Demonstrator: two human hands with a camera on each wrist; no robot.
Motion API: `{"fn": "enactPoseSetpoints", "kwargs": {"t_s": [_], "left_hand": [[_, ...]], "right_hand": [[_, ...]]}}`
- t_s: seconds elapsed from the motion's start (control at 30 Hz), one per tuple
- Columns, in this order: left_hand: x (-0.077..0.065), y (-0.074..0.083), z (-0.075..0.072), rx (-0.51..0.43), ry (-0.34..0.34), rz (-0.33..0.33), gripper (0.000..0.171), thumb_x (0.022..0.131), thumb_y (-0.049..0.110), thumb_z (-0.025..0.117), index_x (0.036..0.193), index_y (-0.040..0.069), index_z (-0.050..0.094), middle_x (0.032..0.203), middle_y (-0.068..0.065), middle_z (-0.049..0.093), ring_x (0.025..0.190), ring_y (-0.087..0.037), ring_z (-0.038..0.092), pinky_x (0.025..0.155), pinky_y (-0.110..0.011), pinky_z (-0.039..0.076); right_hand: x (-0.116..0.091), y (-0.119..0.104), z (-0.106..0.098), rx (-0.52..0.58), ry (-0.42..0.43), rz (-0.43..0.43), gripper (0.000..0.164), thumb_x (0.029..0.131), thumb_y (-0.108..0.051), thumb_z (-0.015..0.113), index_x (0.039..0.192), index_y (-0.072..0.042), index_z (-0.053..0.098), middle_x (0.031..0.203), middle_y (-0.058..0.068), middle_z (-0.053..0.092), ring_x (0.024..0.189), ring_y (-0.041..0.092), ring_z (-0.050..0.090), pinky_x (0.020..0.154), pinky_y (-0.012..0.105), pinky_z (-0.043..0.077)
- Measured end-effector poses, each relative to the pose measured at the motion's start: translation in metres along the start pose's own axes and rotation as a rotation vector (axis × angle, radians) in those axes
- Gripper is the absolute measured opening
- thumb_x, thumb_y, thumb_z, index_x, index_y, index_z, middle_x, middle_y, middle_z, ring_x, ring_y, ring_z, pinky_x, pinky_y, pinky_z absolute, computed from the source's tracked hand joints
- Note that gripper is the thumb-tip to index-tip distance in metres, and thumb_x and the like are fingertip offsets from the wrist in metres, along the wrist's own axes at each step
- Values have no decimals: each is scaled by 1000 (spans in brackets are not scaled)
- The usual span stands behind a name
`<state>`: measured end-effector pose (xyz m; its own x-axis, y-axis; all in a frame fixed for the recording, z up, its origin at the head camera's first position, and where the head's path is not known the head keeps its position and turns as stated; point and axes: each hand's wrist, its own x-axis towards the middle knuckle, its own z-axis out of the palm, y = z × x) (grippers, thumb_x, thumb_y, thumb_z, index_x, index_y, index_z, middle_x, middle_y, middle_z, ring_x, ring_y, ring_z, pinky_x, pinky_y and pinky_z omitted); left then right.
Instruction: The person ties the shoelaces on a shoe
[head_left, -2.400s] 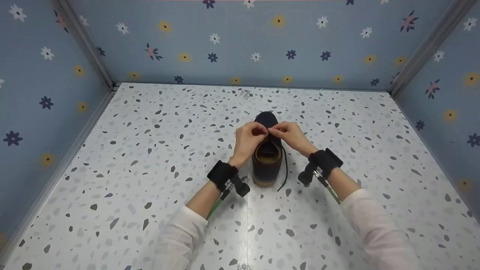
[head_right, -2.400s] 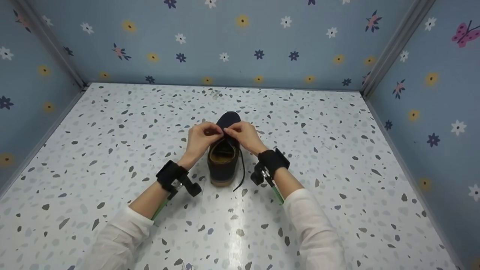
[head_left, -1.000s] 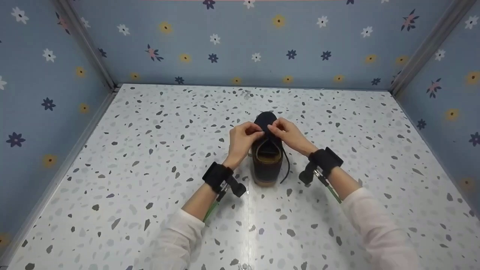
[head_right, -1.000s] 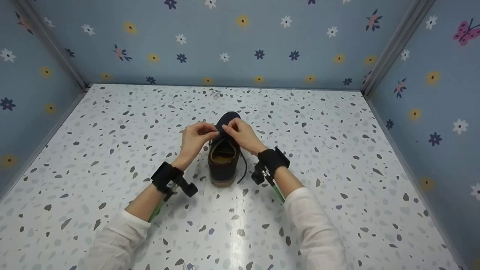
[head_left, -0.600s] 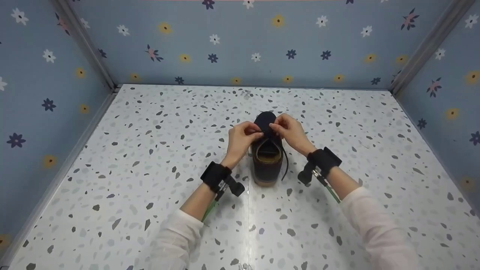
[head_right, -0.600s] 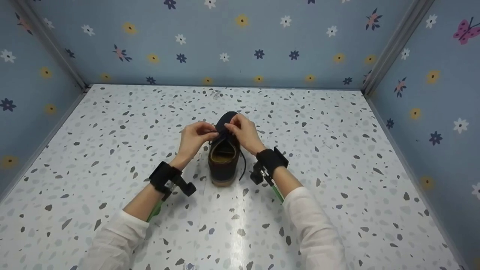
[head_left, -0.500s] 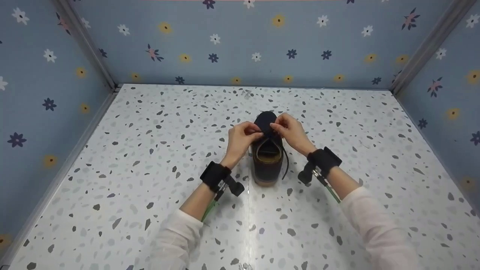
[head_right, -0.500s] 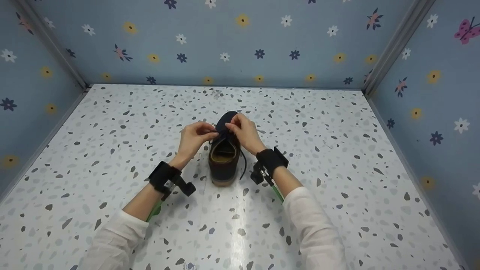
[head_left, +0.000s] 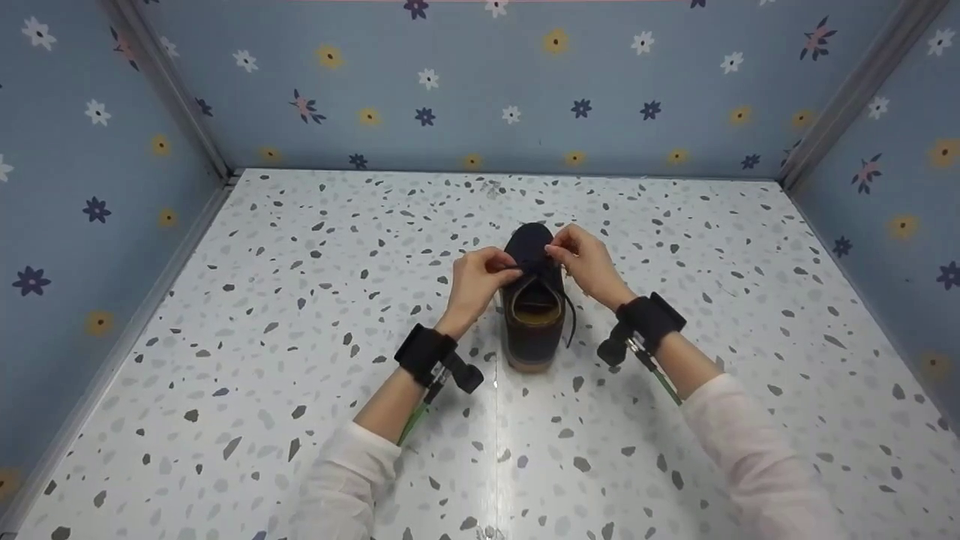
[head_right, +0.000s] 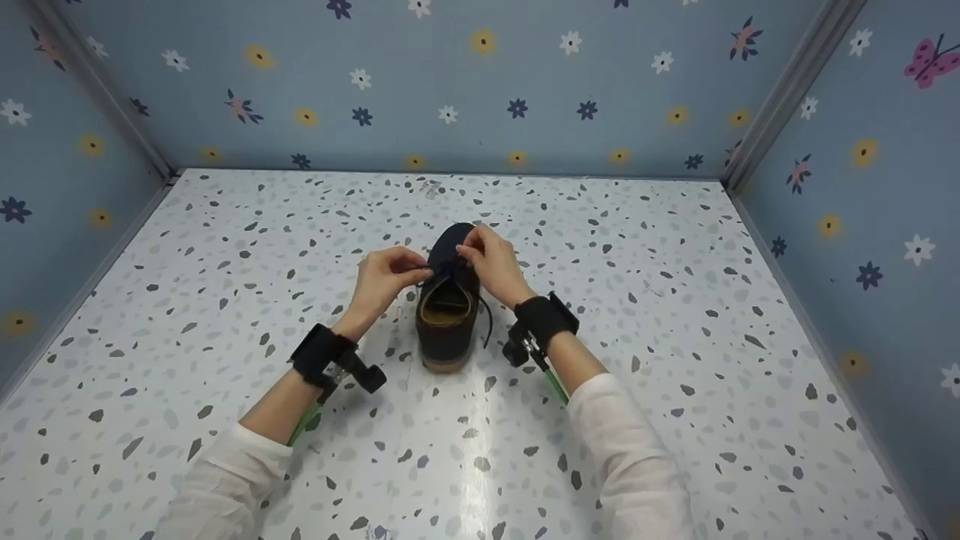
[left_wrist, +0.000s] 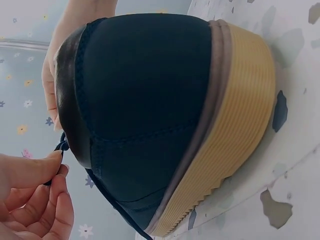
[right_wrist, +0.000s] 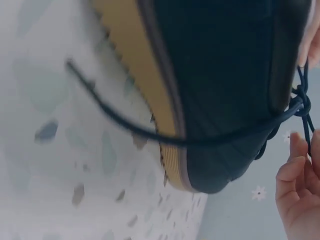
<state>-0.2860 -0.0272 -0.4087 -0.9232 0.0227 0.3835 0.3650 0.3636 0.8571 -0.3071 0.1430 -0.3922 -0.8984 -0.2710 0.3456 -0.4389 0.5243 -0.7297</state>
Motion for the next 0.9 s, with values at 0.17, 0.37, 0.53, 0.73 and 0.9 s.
{"fn": "enactPoseSetpoints", "kwargs": {"t_s": [0.17, 0.37, 0.53, 0.73, 0.9], "left_hand": [[0, 0, -2, -1, -21, -11, 14, 53, 16, 63, 63, 10, 55, 57, 5, 51, 51, -4, 46, 48, -18, 35], [-1, -1, -5, 7, -51, -12, 14, 54, 16, 63, 63, 10, 55, 55, 4, 50, 45, -6, 43, 39, -20, 34], [-2, 0, -9, 0, -96, -22, 14, 55, 15, 62, 66, 9, 56, 57, 3, 51, 43, -8, 43, 36, -22, 34], [-3, 1, -10, 17, -120, -17, 13, 55, 16, 62, 65, 10, 57, 57, 4, 51, 44, -8, 42, 39, -22, 33], [-6, 0, -12, -19, -117, 3, 13, 55, 16, 62, 64, 8, 57, 56, 2, 51, 42, -8, 42, 38, -21, 33]], "right_hand": [[0, -3, 3, 41, 1, 1, 14, 71, -19, 45, 77, -7, 40, 64, 4, 45, 51, 10, 41, 42, 23, 33], [1, -4, 3, -22, 10, -4, 15, 72, -19, 45, 77, -7, 39, 66, 0, 44, 58, 7, 43, 49, 22, 34], [0, -1, 2, 6, 38, 15, 16, 71, -19, 46, 74, -5, 40, 63, 2, 47, 52, 10, 42, 41, 23, 33], [-1, -2, 2, 34, 41, 27, 14, 71, -19, 45, 75, -6, 40, 63, 4, 47, 51, 12, 41, 42, 24, 32], [-2, -4, 2, -54, 32, 18, 12, 72, -19, 44, 76, -8, 39, 63, 2, 46, 54, 10, 42, 46, 23, 32]]}}
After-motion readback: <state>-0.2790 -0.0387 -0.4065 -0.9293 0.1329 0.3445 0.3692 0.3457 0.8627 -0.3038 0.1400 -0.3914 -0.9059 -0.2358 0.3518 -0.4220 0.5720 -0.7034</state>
